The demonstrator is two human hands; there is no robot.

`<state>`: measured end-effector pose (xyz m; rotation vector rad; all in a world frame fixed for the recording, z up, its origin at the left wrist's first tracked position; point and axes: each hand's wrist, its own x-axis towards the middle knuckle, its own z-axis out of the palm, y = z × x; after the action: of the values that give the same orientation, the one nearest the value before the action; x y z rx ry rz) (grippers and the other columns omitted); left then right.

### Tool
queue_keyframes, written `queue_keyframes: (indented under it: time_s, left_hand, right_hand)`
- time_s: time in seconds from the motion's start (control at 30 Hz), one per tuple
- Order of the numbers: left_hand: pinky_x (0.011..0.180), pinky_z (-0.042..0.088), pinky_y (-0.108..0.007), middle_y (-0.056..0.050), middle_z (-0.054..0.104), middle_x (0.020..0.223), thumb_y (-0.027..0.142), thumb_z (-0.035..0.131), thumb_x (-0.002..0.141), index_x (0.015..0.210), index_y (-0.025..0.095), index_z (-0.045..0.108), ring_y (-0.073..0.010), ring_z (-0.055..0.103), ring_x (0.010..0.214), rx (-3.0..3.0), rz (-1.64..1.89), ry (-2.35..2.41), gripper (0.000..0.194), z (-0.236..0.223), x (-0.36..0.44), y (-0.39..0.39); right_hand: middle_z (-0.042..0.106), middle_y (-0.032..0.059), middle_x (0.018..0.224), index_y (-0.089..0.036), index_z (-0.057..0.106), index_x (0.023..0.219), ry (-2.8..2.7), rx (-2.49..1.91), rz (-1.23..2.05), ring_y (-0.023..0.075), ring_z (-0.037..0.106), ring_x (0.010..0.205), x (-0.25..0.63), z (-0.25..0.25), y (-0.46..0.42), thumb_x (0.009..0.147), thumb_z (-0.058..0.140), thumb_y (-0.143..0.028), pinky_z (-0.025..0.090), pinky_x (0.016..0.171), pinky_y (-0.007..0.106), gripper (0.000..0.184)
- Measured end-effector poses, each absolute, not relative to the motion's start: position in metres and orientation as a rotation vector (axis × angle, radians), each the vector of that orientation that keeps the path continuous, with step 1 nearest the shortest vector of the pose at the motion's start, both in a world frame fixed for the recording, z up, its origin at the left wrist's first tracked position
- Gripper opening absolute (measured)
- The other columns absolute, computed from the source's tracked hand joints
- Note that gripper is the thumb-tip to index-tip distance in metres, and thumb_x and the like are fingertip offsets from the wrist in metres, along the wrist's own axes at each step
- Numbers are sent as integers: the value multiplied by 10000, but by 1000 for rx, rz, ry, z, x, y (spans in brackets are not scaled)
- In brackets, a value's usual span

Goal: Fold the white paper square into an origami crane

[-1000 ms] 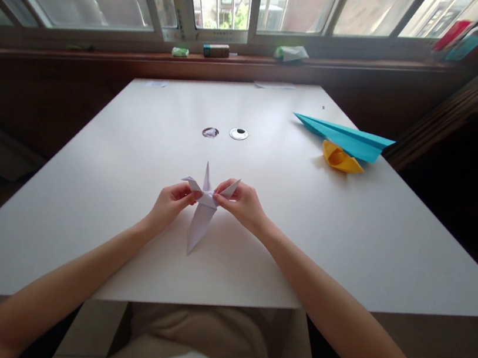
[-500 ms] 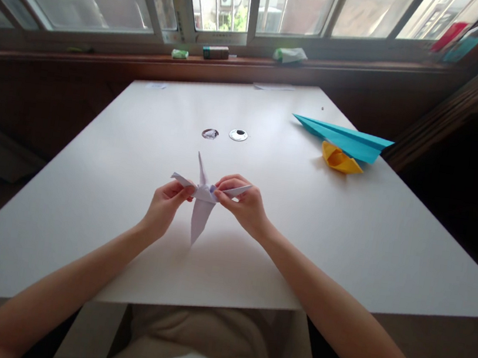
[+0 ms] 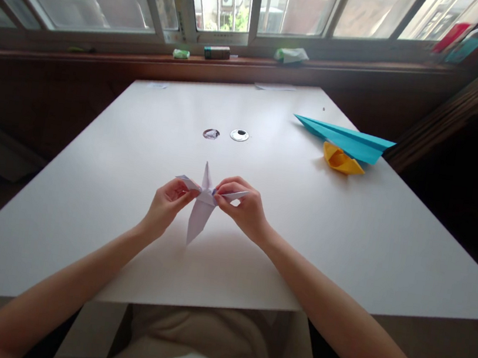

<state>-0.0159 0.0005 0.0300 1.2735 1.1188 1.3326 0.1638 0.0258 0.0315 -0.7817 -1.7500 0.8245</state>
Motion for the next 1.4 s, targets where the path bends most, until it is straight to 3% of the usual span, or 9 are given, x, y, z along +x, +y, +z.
queue_keyframes:
  time_s: [0.13,0.23,0.5,0.77,0.97,1.1,1.4]
  left_hand:
    - [694,427,-234,9,595,785,280,712,699,872,196,565,-111,547,734,1335,1392,1105,242,29,-17,-1]
    - [699,434,-241,-5,607,818,282,699,712,853,191,603,-115,544,746,1410,1344,1078,194,29,-20,1]
    - [743,444,-261,-48,596,906,323,695,707,731,174,676,-168,550,896,1428,1089,1015,152,32,-30,11]
    - [789,487,-303,-19,624,859,314,674,741,796,163,627,-137,593,814,1208,923,846,168,22,-32,10]
    - [820,475,-314,-21,608,846,351,653,756,820,166,598,-138,578,846,1091,984,846,204,24,-27,9]
    - [746,482,-282,-17,602,929,384,643,755,847,204,555,-150,577,892,1031,958,811,220,26,-22,5]
    - [638,442,-226,-25,616,892,409,665,727,772,182,568,-129,576,752,1177,1240,985,251,21,-16,6]
  right_hand:
    - [603,47,830,-201,622,717,-1813,-766,729,147,586,718,164,34,26,750,626,-170,492,609,296,46]
    - [608,47,835,-197,625,715,-1835,-765,769,142,585,710,167,36,27,743,628,-167,492,619,293,41]
    - [607,53,813,-151,642,698,-1842,-796,1295,116,564,645,174,40,33,719,664,-222,476,567,258,77]
    - [644,45,769,-140,643,685,-1658,-819,1697,130,569,680,177,41,37,641,739,-304,467,617,269,195]
    - [638,45,788,-144,652,690,-1632,-839,1551,121,562,664,174,40,36,657,729,-302,461,582,256,179]
    - [633,47,810,-151,645,723,-1598,-803,1397,144,593,717,169,36,33,670,722,-304,503,629,283,179]
    - [635,50,851,-162,638,808,-1772,-871,1136,164,632,772,169,34,31,712,682,-307,544,743,338,179]
